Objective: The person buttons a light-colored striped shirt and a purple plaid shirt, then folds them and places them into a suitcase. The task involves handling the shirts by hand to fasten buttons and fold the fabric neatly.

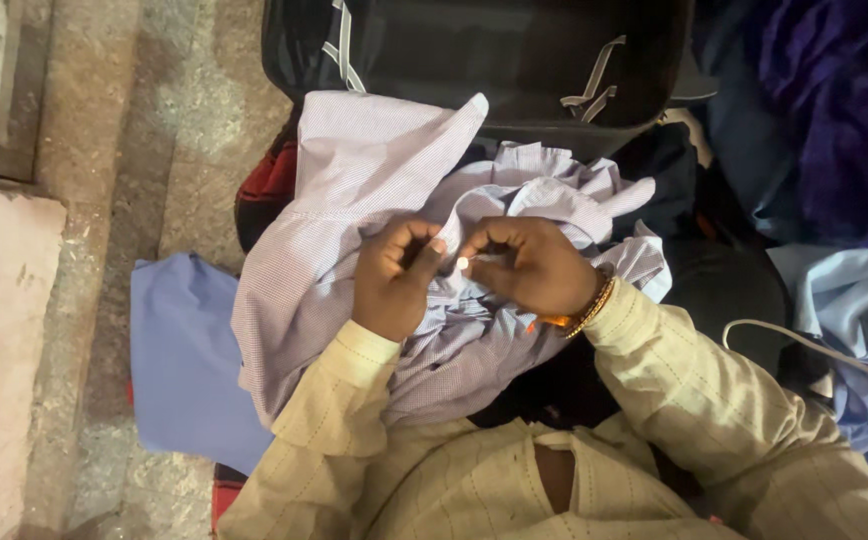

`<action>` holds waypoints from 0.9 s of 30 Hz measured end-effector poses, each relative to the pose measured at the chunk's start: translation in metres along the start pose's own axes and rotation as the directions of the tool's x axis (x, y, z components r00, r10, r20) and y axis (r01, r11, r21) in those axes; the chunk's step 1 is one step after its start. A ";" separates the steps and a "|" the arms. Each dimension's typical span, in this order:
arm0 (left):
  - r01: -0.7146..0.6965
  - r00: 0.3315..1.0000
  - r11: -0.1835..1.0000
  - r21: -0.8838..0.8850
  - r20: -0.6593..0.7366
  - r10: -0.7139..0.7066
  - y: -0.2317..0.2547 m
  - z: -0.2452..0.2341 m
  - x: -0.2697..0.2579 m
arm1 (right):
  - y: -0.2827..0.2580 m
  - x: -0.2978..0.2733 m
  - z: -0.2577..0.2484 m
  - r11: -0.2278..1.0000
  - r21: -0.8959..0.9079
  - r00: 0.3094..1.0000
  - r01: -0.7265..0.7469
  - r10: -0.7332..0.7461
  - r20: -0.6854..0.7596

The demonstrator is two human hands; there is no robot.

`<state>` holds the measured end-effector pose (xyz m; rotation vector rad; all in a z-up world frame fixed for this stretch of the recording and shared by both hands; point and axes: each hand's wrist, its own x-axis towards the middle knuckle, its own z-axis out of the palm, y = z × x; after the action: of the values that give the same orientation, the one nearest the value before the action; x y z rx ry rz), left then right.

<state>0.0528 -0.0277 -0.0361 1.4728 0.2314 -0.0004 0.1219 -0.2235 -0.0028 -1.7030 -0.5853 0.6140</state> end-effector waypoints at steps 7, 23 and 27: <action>-0.061 0.998 0.987 0.150 -0.015 0.064 0.003 0.005 -0.005 | 0.010 0.000 0.007 0.999 0.039 0.987 -0.002 0.008 -0.158; -0.081 0.997 0.988 0.135 0.012 0.081 0.004 0.004 -0.005 | 0.013 0.003 0.008 0.997 0.054 0.991 -0.046 0.053 -0.126; -0.076 0.997 0.992 0.104 0.014 0.075 0.005 0.004 -0.005 | 0.018 0.003 0.009 0.979 0.149 0.980 -0.139 0.157 -0.119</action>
<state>0.0491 -0.0323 -0.0302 1.5845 0.1688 0.0418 0.1192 -0.2188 -0.0222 -1.6490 -0.3166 0.6298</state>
